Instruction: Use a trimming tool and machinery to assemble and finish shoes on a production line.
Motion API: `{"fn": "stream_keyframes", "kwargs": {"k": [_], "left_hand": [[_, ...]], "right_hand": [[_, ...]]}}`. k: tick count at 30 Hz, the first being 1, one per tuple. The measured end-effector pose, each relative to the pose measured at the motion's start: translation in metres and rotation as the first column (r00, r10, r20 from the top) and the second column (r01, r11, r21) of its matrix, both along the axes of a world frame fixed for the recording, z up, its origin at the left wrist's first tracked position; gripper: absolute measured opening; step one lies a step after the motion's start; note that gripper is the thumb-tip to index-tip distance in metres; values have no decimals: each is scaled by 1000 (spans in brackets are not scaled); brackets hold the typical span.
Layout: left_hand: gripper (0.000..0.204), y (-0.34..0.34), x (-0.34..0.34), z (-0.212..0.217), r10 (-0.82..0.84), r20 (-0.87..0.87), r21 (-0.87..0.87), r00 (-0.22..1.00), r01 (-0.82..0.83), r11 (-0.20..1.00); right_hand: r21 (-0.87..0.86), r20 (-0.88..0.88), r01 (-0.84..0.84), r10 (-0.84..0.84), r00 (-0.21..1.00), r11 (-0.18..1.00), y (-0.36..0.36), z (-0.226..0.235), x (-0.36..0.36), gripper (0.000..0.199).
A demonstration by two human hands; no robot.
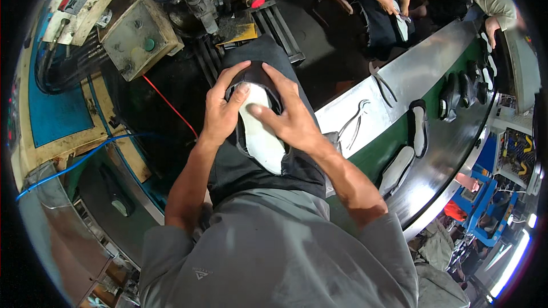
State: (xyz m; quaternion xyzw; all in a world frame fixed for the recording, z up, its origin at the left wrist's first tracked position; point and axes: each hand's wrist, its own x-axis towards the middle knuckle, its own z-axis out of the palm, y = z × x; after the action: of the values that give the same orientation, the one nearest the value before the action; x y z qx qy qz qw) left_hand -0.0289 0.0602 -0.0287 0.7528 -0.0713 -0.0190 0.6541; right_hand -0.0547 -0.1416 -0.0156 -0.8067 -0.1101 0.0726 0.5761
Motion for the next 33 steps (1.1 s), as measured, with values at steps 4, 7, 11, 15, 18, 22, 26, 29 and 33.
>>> {"fn": "stream_keyframes", "kwargs": {"k": [4,7,11,15,18,22,26,29,33], "left_hand": [[56,10,2,-7,-147,-217,-323,965,71,944],[61,3,5,-12,-202,-201,-397,959,108,912],[60,-6,10,-13,-214,-202,-415,956,115,902],[58,-12,14,-15,-195,-230,-340,953,109,934],[53,-28,12,-16,-128,-213,-187,969,88,978],[52,-34,9,-28,-138,-378,-306,916,17,952],[53,-35,0,-31,-335,-478,-682,812,-103,724],[54,-48,-7,-39,-151,-535,-463,831,-139,875],[39,-53,-7,-48,-34,-277,-185,960,-18,983]], "right_hand": [[471,-346,-27,213,914,882,-49,-8,6,98],[464,-359,-32,221,907,885,-52,-16,18,106],[297,-176,-144,202,964,944,-44,-14,33,111],[106,-116,-198,210,971,974,-42,-11,39,102],[51,-101,-143,148,984,988,-40,-23,35,88],[281,-298,-10,97,950,960,-49,-41,37,80],[556,-464,151,154,872,817,-58,-60,30,76],[567,-486,178,151,861,804,-57,-58,26,78],[549,-482,174,140,865,817,-52,-55,25,79]]}}
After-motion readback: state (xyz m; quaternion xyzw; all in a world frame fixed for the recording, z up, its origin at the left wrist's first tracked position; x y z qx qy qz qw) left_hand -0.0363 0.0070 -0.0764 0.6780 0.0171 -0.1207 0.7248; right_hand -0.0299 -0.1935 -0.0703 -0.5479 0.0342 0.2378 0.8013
